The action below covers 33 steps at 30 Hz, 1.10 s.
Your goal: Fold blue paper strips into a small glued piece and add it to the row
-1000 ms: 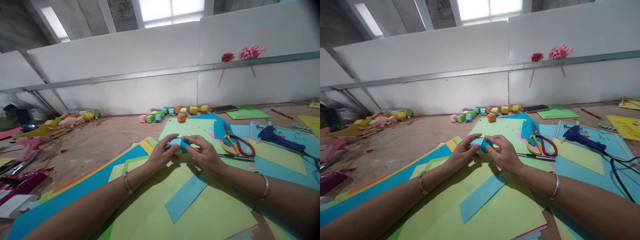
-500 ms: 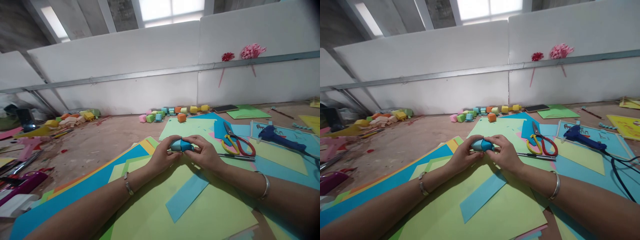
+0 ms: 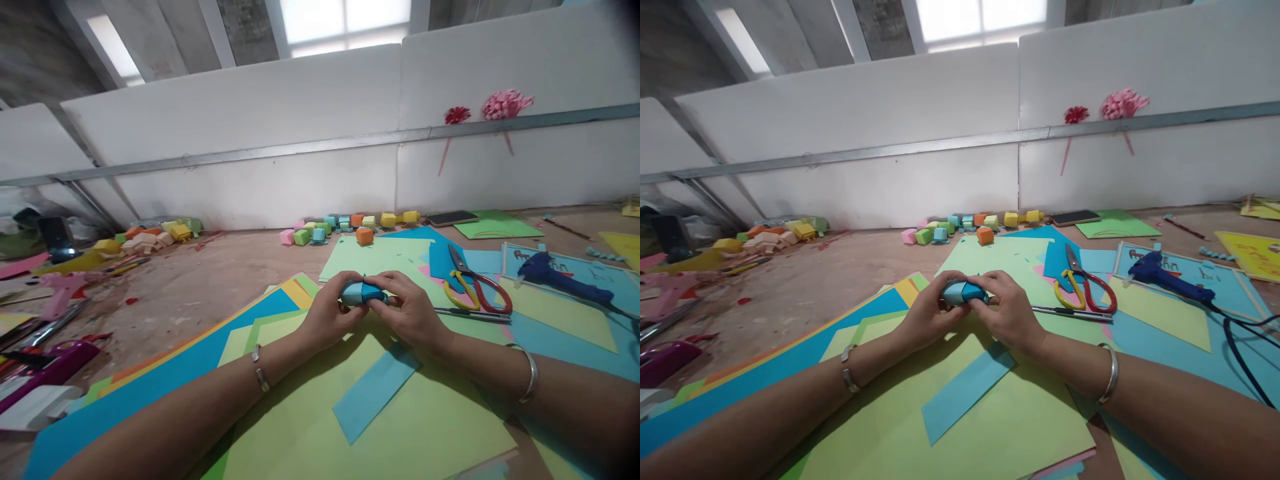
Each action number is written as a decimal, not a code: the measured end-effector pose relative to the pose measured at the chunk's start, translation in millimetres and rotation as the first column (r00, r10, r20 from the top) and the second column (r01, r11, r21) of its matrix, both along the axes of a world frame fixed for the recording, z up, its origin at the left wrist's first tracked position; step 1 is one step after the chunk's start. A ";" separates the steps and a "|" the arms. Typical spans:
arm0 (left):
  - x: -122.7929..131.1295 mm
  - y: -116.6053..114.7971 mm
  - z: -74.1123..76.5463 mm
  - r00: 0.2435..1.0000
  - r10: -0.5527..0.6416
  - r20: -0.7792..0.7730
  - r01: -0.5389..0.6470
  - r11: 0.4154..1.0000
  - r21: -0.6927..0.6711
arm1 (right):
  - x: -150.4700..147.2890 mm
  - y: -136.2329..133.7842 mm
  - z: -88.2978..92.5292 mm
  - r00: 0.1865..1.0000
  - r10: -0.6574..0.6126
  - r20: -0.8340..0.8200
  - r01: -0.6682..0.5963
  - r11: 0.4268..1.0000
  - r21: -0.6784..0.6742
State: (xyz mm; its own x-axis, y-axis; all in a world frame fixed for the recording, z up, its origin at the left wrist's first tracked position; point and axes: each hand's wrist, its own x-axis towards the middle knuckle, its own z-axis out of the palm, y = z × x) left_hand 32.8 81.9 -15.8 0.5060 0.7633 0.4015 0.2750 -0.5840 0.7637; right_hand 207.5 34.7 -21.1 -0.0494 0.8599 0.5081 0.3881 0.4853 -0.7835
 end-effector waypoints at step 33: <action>-1.3 0.0 -1.4 0.993 0.074 -0.091 -0.069 0.996 0.052 | 0.7 1.0 -0.2 0.958 -0.106 0.265 0.098 0.994 0.041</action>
